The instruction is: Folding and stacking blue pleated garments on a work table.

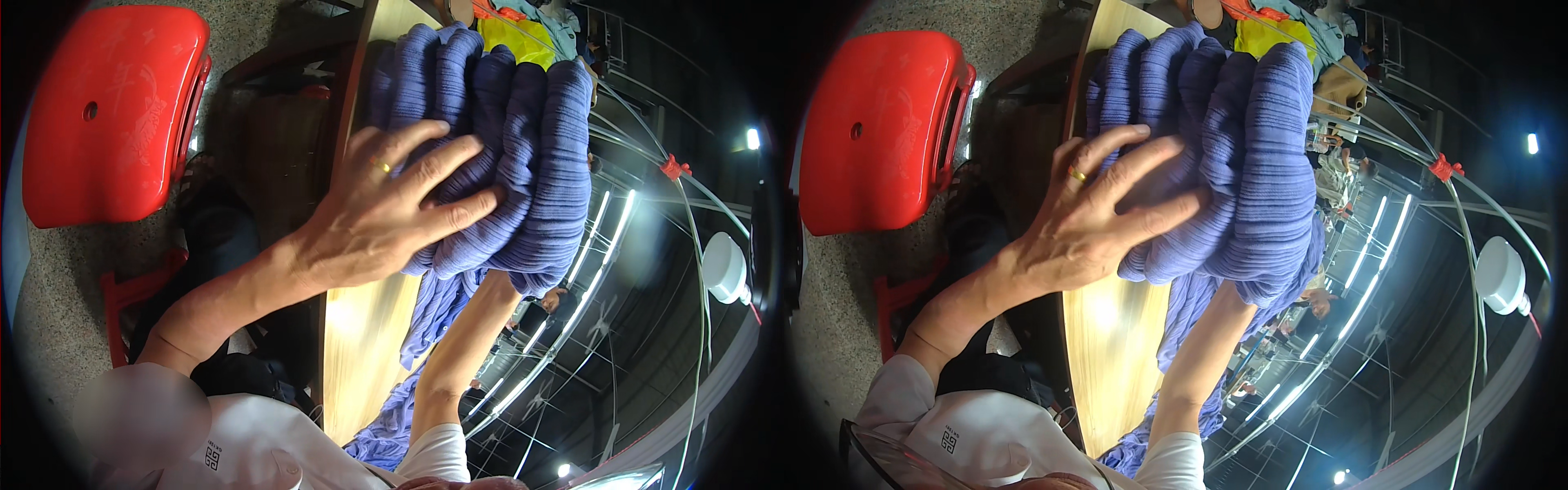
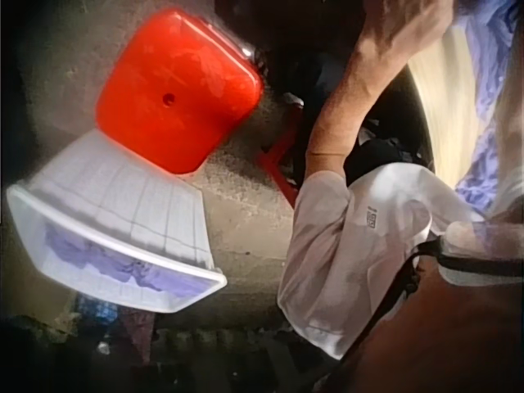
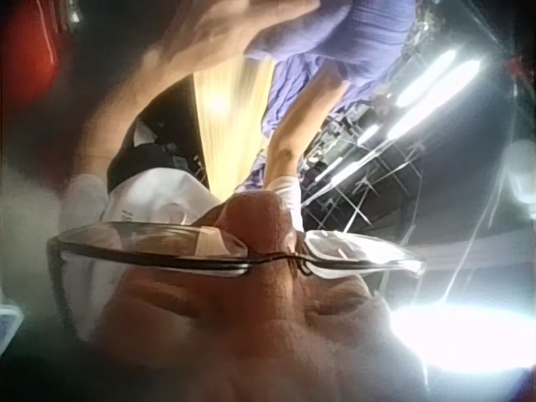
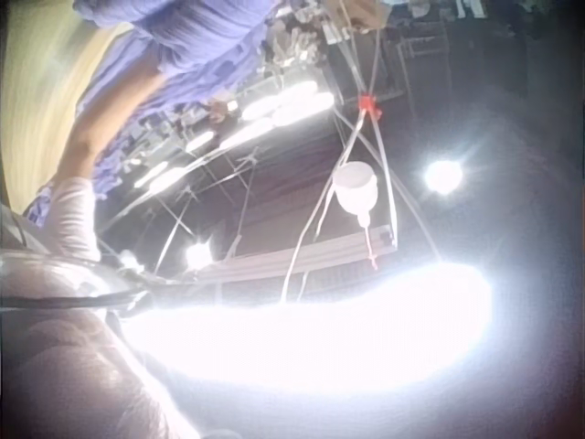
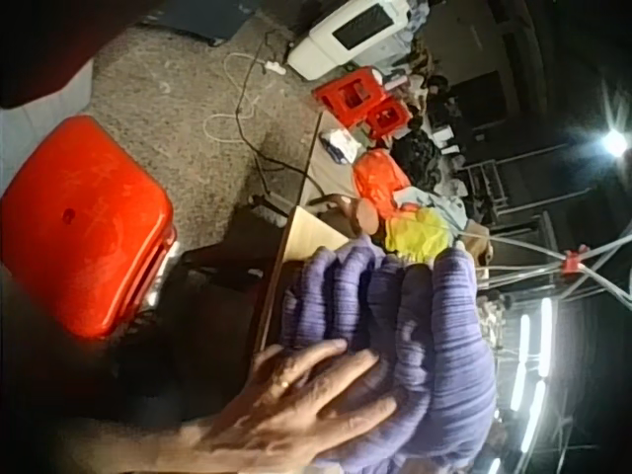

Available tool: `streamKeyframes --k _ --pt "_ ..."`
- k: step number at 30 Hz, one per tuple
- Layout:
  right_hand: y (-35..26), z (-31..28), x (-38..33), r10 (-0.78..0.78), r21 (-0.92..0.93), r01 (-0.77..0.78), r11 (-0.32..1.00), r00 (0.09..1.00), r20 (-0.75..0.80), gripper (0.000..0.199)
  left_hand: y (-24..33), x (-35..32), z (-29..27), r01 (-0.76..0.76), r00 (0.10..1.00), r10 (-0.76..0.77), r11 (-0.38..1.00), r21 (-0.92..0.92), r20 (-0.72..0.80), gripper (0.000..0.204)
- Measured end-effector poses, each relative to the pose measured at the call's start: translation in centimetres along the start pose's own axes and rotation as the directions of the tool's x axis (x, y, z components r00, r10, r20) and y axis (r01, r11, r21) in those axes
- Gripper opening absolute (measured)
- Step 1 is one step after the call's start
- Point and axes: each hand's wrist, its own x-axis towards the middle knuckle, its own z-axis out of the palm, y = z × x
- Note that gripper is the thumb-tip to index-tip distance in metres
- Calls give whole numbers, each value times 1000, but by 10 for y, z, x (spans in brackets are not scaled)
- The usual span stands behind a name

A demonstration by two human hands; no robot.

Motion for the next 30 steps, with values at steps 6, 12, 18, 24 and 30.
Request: streamKeyframes --k 6,12,18,24,30 --pt "6 6 1 -20 -116 18 993 1000 -15 52 46 -7 21 11 990 -26 994 107 142 60" --pt "-3 4 -2 -46 -226 38 973 998 -31 52 85 -8 31 76 989 -44 972 -222 142 70" --pt "-2 13 -15 -91 -287 69 955 994 -63 51 76 -14 26 95 988 -54 955 -282 148 81" --pt "4 62 -116 -114 -332 80 940 990 -84 50 63 -15 20 167 986 -155 948 -272 66 89" --pt "10 64 -116 -137 -382 89 920 986 -99 50 57 -18 17 202 979 -188 937 -285 74 98"
